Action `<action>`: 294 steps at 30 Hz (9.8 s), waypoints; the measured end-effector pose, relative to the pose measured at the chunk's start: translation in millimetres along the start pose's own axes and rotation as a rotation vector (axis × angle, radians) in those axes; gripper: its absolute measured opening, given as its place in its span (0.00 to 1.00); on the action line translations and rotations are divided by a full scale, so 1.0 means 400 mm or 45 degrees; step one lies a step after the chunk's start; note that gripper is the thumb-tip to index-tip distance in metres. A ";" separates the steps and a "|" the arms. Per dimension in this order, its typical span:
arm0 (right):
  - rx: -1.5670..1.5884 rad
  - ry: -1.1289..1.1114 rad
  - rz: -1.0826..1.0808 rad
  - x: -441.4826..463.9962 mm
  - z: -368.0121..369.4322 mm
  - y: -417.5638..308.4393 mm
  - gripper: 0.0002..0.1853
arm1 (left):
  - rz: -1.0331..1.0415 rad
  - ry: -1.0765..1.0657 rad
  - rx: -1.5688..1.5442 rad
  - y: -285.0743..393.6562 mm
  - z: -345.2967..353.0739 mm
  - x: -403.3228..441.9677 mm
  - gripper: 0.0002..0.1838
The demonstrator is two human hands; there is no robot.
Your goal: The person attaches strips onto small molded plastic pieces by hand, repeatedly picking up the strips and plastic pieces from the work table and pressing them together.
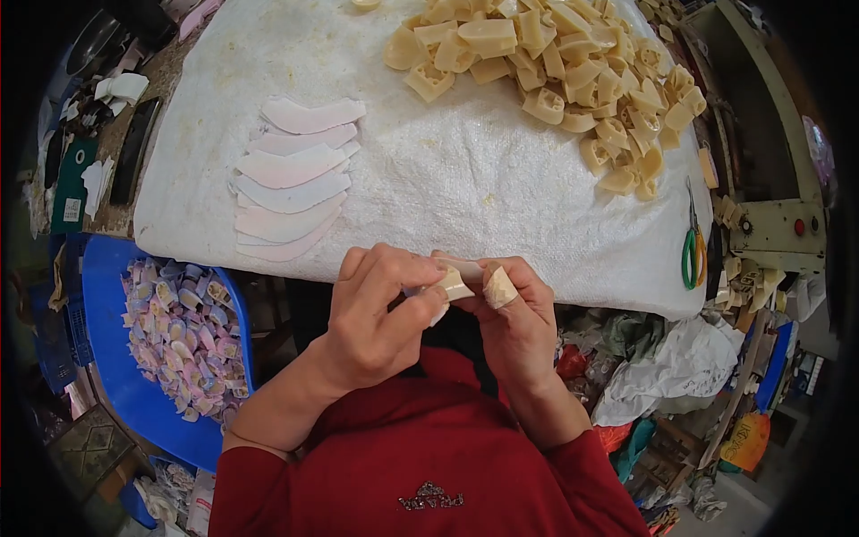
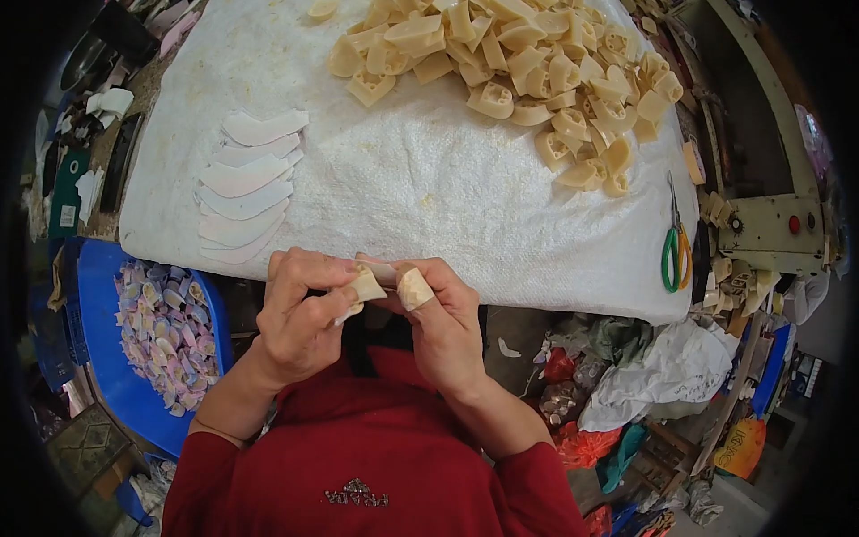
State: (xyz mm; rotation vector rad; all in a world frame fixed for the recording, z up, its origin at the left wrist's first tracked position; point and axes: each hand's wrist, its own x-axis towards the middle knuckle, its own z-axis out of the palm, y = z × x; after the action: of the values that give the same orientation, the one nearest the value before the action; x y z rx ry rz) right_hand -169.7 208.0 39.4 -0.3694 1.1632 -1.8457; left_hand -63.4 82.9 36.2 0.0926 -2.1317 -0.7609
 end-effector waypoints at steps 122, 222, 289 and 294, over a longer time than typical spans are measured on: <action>-1.015 -0.493 -0.672 0.085 -0.030 -0.014 0.28 | -1.224 -0.080 -1.533 0.024 0.040 -0.023 0.28; -0.470 -0.220 -0.356 0.066 -0.007 0.044 0.24 | -0.920 0.119 -0.852 -0.003 0.038 0.002 0.20; -0.978 -0.118 -0.962 0.169 -0.005 -0.057 0.13 | -0.636 -0.120 1.073 -0.112 -0.144 0.017 0.29; -1.458 -0.197 -1.171 0.168 0.035 -0.094 0.20 | -0.390 -0.039 0.201 -0.068 -0.093 0.028 0.24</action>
State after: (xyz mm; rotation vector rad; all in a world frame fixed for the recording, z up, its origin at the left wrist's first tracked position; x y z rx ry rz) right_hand -217.7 151.5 64.6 -1.8967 2.0537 -1.5442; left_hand -48.2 39.1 45.9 0.5037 -2.2319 -0.7694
